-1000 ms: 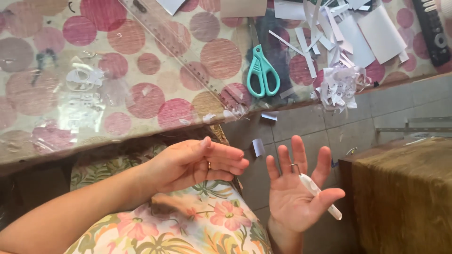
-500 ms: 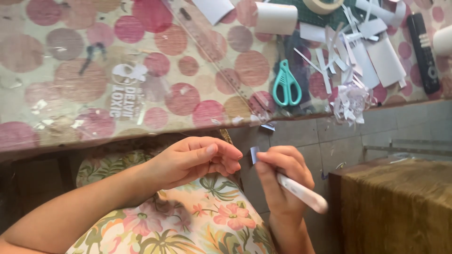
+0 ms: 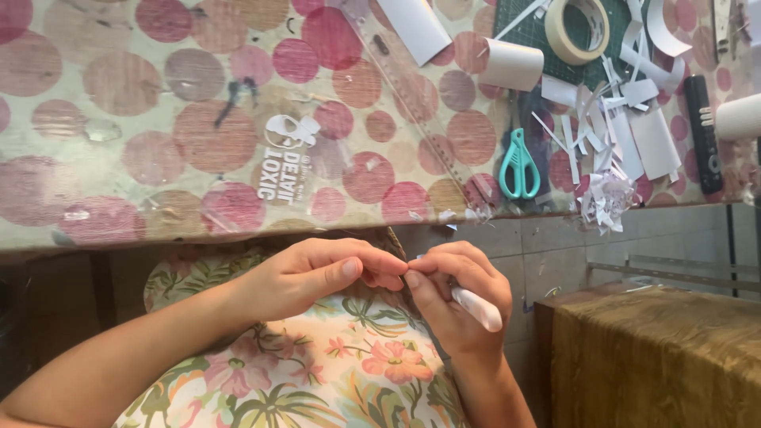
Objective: Weeding excess vinyl from a design using a pick tool and cutting paper with scissors
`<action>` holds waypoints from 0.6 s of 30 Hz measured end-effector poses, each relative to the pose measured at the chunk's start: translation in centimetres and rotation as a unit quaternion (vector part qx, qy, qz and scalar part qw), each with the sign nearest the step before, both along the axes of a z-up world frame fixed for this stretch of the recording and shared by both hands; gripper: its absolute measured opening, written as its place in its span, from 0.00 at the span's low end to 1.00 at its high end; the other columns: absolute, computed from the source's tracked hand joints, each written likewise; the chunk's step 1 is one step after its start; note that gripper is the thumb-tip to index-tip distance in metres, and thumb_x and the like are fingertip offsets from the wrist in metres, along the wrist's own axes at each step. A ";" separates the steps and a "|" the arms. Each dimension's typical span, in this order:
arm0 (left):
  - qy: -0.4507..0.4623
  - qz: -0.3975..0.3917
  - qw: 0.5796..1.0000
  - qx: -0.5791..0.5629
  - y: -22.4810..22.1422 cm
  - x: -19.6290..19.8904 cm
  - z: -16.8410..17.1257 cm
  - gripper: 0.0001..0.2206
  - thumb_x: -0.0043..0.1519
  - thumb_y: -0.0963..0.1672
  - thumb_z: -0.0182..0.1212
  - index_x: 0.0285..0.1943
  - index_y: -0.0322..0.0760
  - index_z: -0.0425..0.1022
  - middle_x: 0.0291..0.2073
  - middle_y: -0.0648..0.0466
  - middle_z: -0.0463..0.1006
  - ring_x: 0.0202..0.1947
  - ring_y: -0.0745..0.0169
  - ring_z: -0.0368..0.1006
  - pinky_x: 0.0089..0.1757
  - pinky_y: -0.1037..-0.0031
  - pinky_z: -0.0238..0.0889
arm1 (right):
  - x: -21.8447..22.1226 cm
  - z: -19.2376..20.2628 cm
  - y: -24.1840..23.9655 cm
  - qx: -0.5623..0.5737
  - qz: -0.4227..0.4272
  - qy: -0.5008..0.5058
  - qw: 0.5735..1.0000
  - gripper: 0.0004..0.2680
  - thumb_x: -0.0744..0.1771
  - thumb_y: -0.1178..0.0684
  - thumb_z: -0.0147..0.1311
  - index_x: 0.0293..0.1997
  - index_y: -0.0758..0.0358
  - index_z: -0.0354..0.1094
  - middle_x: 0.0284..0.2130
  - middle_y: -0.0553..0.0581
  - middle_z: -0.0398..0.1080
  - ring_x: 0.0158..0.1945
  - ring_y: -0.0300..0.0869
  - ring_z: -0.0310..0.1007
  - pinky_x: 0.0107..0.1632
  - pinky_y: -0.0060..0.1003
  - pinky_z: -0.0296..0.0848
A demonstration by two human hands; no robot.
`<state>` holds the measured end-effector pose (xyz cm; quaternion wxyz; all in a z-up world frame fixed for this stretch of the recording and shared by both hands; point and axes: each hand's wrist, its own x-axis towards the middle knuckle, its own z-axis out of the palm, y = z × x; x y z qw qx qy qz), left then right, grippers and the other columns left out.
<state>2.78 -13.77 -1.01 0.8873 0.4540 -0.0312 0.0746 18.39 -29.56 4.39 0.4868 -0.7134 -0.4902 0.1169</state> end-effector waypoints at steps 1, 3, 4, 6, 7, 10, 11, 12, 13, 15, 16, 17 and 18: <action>-0.002 0.001 1.000 -0.002 0.2 -0.3 0.1 0.23 0.71 0.51 0.47 0.65 0.29 0.71 0.55 0.45 0.79 0.58 0.61 0.73 0.60 0.70 0.66 | -0.3 0.1 0.4 -0.002 0.001 -0.002 1.000 0.03 0.63 0.60 0.63 0.36 0.62 0.74 0.29 0.57 0.72 0.32 0.39 0.71 0.40 0.30 0.75; -0.029 0.015 0.999 0.015 0.6 -1.0 0.2 0.23 0.72 0.50 0.46 0.66 0.28 0.70 0.55 0.44 0.77 0.60 0.57 0.73 0.61 0.66 0.68 | -1.0 0.2 1.0 0.005 0.010 -0.054 0.998 0.03 0.64 0.60 0.62 0.35 0.63 0.72 0.31 0.58 0.71 0.30 0.41 0.71 0.38 0.31 0.74; -0.032 0.016 0.999 0.013 0.8 -1.3 0.4 0.23 0.72 0.50 0.46 0.66 0.28 0.70 0.55 0.44 0.77 0.60 0.57 0.73 0.61 0.66 0.68 | -1.3 0.2 1.1 0.003 0.012 -0.057 0.998 0.03 0.64 0.60 0.62 0.35 0.63 0.72 0.31 0.58 0.71 0.30 0.41 0.71 0.38 0.31 0.74; -0.057 0.019 0.998 0.012 1.1 -2.0 0.6 0.22 0.73 0.49 0.45 0.68 0.28 0.68 0.57 0.43 0.75 0.62 0.54 0.72 0.63 0.64 0.67 | -1.8 0.1 1.4 -0.006 0.005 -0.148 0.989 0.03 0.65 0.59 0.62 0.36 0.60 0.70 0.32 0.56 0.72 0.31 0.40 0.72 0.37 0.31 0.74; -0.060 0.021 0.998 0.011 1.2 -2.3 0.5 0.22 0.73 0.49 0.45 0.68 0.28 0.68 0.57 0.43 0.75 0.62 0.54 0.72 0.63 0.64 0.67 | -2.1 0.3 1.7 -0.007 0.007 -0.150 0.989 0.03 0.65 0.59 0.62 0.36 0.60 0.70 0.32 0.56 0.72 0.31 0.40 0.72 0.37 0.31 0.74; -0.067 0.018 0.998 -0.007 1.5 -3.1 0.2 0.22 0.73 0.49 0.45 0.69 0.28 0.67 0.58 0.42 0.75 0.63 0.53 0.72 0.64 0.64 0.66 | -2.8 0.5 2.4 -0.004 0.041 -0.158 0.987 0.03 0.66 0.61 0.57 0.37 0.64 0.67 0.31 0.57 0.69 0.32 0.43 0.70 0.36 0.32 0.72; -0.064 0.017 0.998 -0.015 1.6 -3.3 0.1 0.22 0.73 0.49 0.46 0.68 0.28 0.67 0.59 0.43 0.75 0.63 0.54 0.72 0.63 0.64 0.66 | -3.0 0.4 2.5 -0.005 0.046 -0.165 0.985 0.02 0.66 0.60 0.56 0.36 0.64 0.66 0.30 0.56 0.68 0.33 0.43 0.69 0.37 0.33 0.71; -0.060 0.016 0.998 -0.022 1.7 -3.5 0.0 0.22 0.73 0.49 0.46 0.68 0.28 0.68 0.60 0.44 0.74 0.63 0.54 0.72 0.63 0.65 0.67 | -3.1 0.2 2.7 -0.006 0.051 -0.171 0.984 0.02 0.66 0.60 0.54 0.35 0.64 0.65 0.29 0.54 0.68 0.33 0.43 0.68 0.37 0.33 0.70; -0.063 0.019 0.998 -0.024 1.8 -3.7 -0.1 0.22 0.73 0.49 0.46 0.68 0.28 0.68 0.60 0.44 0.74 0.63 0.54 0.72 0.63 0.65 0.67 | -3.3 0.3 2.8 -0.007 0.054 -0.173 0.983 0.02 0.66 0.60 0.54 0.35 0.64 0.65 0.29 0.54 0.68 0.33 0.43 0.68 0.37 0.33 0.70; -0.048 0.016 0.998 -0.033 1.9 -4.1 -0.3 0.22 0.72 0.49 0.47 0.68 0.28 0.68 0.61 0.44 0.75 0.63 0.54 0.72 0.63 0.64 0.66 | -3.8 0.5 3.0 -0.009 0.059 -0.160 0.985 0.02 0.67 0.59 0.53 0.35 0.64 0.65 0.29 0.55 0.67 0.32 0.43 0.66 0.34 0.33 0.67; -0.050 0.018 0.998 -0.034 2.0 -4.3 -0.3 0.22 0.72 0.49 0.47 0.68 0.28 0.68 0.61 0.44 0.75 0.63 0.54 0.72 0.63 0.64 0.66 | -3.9 0.4 3.1 -0.011 0.061 -0.162 0.985 0.02 0.67 0.59 0.53 0.35 0.64 0.65 0.29 0.55 0.67 0.32 0.43 0.66 0.34 0.33 0.67; -0.052 0.020 0.998 -0.035 2.1 -4.4 -0.4 0.22 0.72 0.49 0.47 0.68 0.28 0.68 0.60 0.44 0.75 0.63 0.54 0.72 0.63 0.65 0.66 | -4.0 0.3 3.1 -0.010 0.060 -0.153 0.986 0.02 0.67 0.60 0.54 0.35 0.64 0.65 0.29 0.56 0.67 0.32 0.43 0.67 0.34 0.33 0.67; -0.054 0.021 0.998 -0.037 2.2 -4.6 -0.4 0.22 0.72 0.49 0.47 0.68 0.28 0.68 0.59 0.43 0.76 0.63 0.55 0.72 0.63 0.65 0.65 | -4.1 0.3 3.1 -0.010 0.057 -0.143 0.988 0.02 0.66 0.61 0.55 0.35 0.64 0.65 0.29 0.57 0.68 0.32 0.43 0.67 0.34 0.33 0.67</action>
